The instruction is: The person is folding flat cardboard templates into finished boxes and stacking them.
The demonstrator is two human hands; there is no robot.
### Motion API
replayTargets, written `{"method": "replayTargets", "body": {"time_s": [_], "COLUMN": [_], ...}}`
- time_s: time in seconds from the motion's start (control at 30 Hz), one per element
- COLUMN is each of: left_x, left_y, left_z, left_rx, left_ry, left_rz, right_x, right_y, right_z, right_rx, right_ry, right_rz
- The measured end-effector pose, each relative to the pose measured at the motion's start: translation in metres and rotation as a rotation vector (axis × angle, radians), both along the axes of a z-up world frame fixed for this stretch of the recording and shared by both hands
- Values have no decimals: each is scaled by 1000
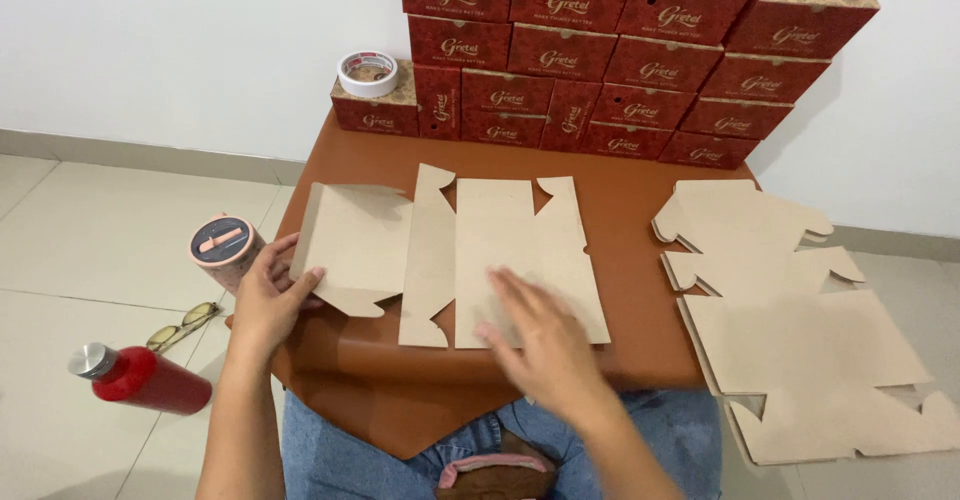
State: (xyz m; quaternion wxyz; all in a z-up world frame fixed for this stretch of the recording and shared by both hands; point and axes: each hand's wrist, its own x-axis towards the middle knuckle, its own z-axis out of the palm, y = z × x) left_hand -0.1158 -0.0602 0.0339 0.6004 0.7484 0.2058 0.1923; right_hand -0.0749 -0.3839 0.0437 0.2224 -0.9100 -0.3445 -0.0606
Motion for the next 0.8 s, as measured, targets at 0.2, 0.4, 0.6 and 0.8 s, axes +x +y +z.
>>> {"method": "replayTargets", "body": {"time_s": [0.2,0.4,0.6,0.8], "left_x": [-24,-26,-35,-38], "left_y": [-40,-52,-100,-112], "left_z": [34,31,61,66], "left_rx": [286,291,188,200], "left_ry": [211,8,51,70], "left_rz": [138,147,20,9], "right_x": [-31,-18,32,113], "right_y": [66,86,115,149], "right_z": [-18,29,38,9], "right_rx": [153,138,82,32], "right_ry": [-86,356,404,324], "right_rz": [234,202,63,31]}}
